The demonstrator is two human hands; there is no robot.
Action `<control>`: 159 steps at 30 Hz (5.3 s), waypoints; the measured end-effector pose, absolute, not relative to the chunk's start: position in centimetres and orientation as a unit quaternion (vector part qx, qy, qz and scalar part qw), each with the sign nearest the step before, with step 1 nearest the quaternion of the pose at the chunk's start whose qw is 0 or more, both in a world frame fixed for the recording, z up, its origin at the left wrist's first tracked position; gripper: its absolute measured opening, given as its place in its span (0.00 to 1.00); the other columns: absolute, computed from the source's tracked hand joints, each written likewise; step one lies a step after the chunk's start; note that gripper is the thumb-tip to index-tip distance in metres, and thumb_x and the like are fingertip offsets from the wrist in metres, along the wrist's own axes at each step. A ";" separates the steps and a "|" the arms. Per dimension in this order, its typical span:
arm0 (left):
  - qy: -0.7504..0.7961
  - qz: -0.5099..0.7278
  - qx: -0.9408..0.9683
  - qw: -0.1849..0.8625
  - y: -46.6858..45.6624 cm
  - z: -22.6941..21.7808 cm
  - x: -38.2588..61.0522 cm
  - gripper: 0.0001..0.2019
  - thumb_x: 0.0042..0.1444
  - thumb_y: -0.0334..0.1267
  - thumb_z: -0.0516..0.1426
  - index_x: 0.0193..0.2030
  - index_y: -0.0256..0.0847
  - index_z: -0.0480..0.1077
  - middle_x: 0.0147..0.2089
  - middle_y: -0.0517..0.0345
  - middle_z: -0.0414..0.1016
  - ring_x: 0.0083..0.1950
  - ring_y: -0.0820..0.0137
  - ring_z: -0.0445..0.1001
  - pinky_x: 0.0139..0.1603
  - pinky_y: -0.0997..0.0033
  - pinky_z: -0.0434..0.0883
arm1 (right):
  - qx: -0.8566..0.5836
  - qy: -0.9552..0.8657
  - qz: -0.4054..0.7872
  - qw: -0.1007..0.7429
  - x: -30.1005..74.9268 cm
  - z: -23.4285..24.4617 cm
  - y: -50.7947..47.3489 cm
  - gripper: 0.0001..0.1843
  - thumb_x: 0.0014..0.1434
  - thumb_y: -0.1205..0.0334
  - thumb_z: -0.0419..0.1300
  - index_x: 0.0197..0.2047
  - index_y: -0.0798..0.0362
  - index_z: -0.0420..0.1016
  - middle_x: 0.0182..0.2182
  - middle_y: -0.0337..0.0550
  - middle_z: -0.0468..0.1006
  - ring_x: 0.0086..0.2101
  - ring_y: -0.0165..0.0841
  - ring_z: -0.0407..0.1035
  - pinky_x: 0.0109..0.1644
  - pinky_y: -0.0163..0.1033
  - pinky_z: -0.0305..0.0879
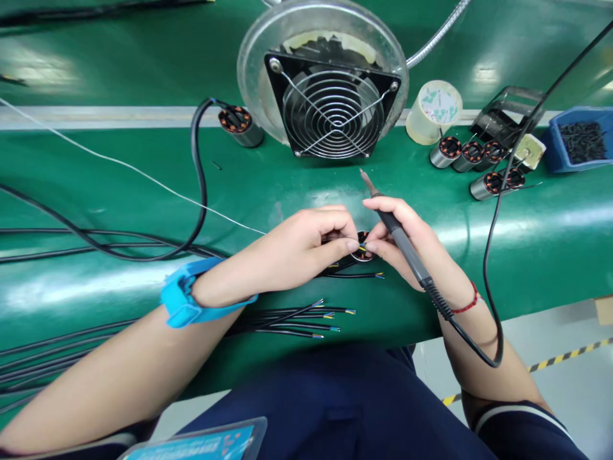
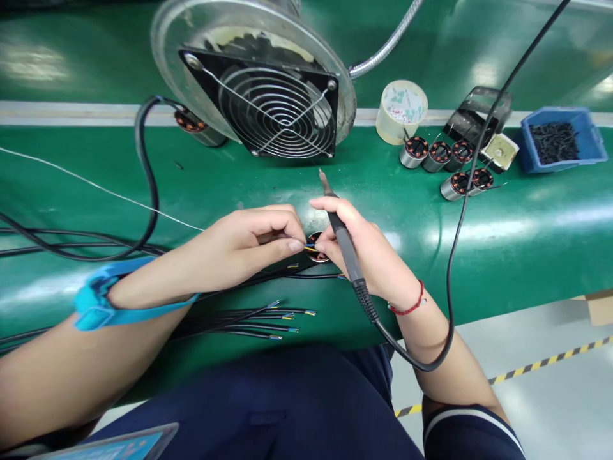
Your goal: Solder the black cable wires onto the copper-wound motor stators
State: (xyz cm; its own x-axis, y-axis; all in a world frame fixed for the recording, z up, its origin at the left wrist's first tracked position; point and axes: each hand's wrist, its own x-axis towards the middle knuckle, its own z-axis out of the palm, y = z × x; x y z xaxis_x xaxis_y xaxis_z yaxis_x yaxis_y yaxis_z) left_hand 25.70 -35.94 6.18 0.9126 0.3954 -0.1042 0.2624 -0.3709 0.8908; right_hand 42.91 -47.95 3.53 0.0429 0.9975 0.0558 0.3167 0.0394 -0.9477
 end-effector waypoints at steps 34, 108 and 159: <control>0.049 0.160 0.920 0.355 -35.9 4.8 25.0 0.07 0.63 0.26 0.52 0.41 0.38 0.71 0.37 0.57 0.73 0.38 0.72 0.72 0.39 0.74 0.70 | -0.470 -0.588 0.455 0.476 43.3 0.3 -47.7 0.23 0.65 0.70 0.55 0.61 0.46 0.62 0.43 0.37 0.81 0.40 0.28 0.76 0.48 0.37 0.74; 0.212 0.171 0.901 0.336 -36.0 4.8 25.5 0.12 0.66 0.37 0.48 0.33 0.40 0.67 0.29 0.60 0.69 0.32 0.72 0.68 0.34 0.72 0.65 | -0.593 -0.611 0.106 0.514 40.4 0.3 -47.8 0.18 0.66 0.68 0.56 0.58 0.45 0.63 0.37 0.38 0.78 0.39 0.35 0.73 0.47 0.43 0.70; 0.456 0.305 0.781 0.298 -23.0 6.2 22.4 0.11 0.65 0.35 0.46 0.39 0.38 0.70 0.42 0.49 0.69 0.50 0.59 0.66 0.62 0.54 0.60 | -0.636 -0.592 0.034 0.495 44.1 -1.8 -49.1 0.14 0.67 0.59 0.58 0.55 0.51 0.72 0.37 0.43 0.82 0.36 0.32 0.79 0.43 0.36 0.74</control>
